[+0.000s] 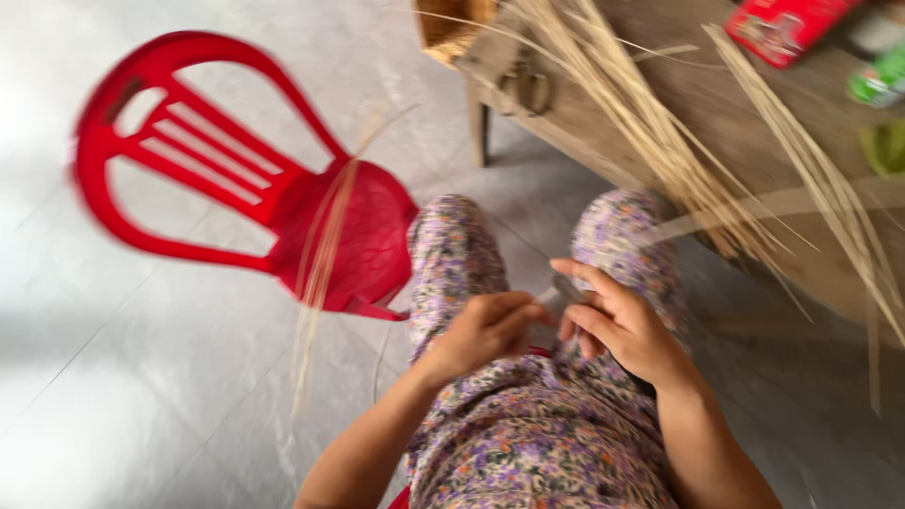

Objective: The person sits on a red plastic chair and repeatedly sharpens thin wooden sticks using a small knife. They hold each stick with the left hand and scrape the blade along its length with the right hand, then place the sharpened stick on a nearby wooden table. The process is repeated for multiple sticks throughout the clip.

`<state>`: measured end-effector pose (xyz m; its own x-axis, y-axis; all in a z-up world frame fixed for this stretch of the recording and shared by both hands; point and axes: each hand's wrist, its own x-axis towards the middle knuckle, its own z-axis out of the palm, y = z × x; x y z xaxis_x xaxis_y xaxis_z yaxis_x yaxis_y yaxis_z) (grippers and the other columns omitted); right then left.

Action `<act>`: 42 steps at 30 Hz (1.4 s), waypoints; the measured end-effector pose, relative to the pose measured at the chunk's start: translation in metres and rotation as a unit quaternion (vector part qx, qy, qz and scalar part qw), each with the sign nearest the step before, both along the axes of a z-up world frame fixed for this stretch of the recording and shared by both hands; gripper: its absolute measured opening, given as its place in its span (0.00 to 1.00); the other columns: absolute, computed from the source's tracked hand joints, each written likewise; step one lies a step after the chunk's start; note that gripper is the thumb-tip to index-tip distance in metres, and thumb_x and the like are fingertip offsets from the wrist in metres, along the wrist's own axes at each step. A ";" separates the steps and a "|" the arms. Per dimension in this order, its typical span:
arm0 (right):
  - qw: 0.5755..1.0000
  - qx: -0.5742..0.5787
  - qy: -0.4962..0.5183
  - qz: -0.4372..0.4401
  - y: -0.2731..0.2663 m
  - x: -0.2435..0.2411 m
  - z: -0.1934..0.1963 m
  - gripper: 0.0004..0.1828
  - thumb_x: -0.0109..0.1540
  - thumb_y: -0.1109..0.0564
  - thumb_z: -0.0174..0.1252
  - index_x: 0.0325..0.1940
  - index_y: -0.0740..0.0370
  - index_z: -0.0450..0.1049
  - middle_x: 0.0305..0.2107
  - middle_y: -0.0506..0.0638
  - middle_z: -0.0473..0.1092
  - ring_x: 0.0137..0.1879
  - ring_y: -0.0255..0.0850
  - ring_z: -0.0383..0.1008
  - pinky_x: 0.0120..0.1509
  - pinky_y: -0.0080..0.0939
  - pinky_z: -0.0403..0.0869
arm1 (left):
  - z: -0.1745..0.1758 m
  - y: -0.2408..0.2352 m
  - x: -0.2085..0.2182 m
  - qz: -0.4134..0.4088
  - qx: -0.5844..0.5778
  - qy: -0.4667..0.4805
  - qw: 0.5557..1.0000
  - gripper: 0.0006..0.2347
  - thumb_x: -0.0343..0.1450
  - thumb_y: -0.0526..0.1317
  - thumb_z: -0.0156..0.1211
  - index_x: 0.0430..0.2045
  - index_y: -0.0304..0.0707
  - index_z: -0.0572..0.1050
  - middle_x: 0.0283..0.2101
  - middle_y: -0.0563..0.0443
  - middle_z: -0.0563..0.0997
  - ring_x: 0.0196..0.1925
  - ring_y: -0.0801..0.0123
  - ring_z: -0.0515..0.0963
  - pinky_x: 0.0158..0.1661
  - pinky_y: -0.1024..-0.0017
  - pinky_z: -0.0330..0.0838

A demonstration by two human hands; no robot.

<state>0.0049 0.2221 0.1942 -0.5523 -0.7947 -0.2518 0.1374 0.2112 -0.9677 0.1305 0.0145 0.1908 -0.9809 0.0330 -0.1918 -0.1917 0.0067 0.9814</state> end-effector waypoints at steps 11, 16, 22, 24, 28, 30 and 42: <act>0.992 -0.054 0.020 -0.108 0.064 -0.067 -0.078 0.22 0.72 0.64 0.48 0.72 0.66 0.62 0.32 0.60 0.73 0.28 0.38 0.70 0.26 0.35 0.69 | -0.022 -0.005 0.007 -0.064 -0.014 0.049 0.997 0.13 0.81 0.45 0.50 0.42 0.41 0.82 0.18 0.56 0.75 0.22 0.79 0.75 0.30 0.73 0.73; 0.990 -0.048 0.035 -0.125 0.099 -0.117 -0.125 0.24 0.74 0.62 0.47 0.75 0.64 0.57 0.32 0.61 0.72 0.26 0.40 0.70 0.24 0.37 0.68 | -0.029 -0.014 0.009 -0.099 -0.050 0.037 0.993 0.13 0.81 0.47 0.49 0.43 0.44 0.82 0.17 0.57 0.75 0.20 0.78 0.75 0.29 0.74 0.73; 0.987 -0.063 0.010 -0.148 0.094 -0.151 -0.135 0.23 0.74 0.61 0.48 0.74 0.60 0.61 0.32 0.58 0.73 0.26 0.38 0.69 0.26 0.35 0.67 | -0.034 -0.024 0.011 -0.138 -0.057 0.033 0.988 0.13 0.80 0.47 0.48 0.46 0.46 0.81 0.19 0.58 0.79 0.19 0.78 0.75 0.27 0.75 0.74; 0.980 -0.092 -0.015 -0.174 0.096 -0.146 -0.133 0.22 0.74 0.61 0.48 0.74 0.59 0.63 0.33 0.57 0.74 0.26 0.37 0.68 0.26 0.34 0.66 | -0.036 -0.027 0.010 -0.146 -0.054 0.037 0.987 0.12 0.80 0.46 0.48 0.46 0.47 0.80 0.21 0.59 0.81 0.19 0.78 0.77 0.27 0.75 0.75; 0.941 -0.213 -0.098 -0.246 0.109 -0.125 -0.126 0.22 0.73 0.60 0.49 0.73 0.56 0.66 0.33 0.55 0.74 0.26 0.35 0.68 0.28 0.33 0.66 | -0.037 -0.031 0.013 -0.117 -0.101 0.044 0.987 0.12 0.80 0.45 0.49 0.46 0.45 0.81 0.23 0.55 0.82 0.22 0.77 0.80 0.30 0.75 0.76; 0.917 -0.277 -0.137 -0.253 0.104 -0.129 -0.117 0.22 0.73 0.59 0.49 0.73 0.55 0.68 0.33 0.54 0.75 0.26 0.34 0.67 0.28 0.33 0.65 | -0.035 -0.035 0.010 -0.109 -0.123 0.033 0.986 0.12 0.80 0.45 0.49 0.47 0.45 0.82 0.24 0.52 0.82 0.25 0.77 0.81 0.31 0.74 0.76; 0.964 -0.110 0.014 -0.242 0.075 -0.029 -0.005 0.22 0.70 0.61 0.50 0.69 0.63 0.70 0.26 0.49 0.72 0.23 0.29 0.62 0.26 0.28 0.60 | 0.000 -0.015 0.010 0.176 -0.177 0.044 0.967 0.11 0.75 0.38 0.58 0.48 0.39 0.82 0.23 0.49 0.81 0.23 0.77 0.78 0.27 0.74 0.73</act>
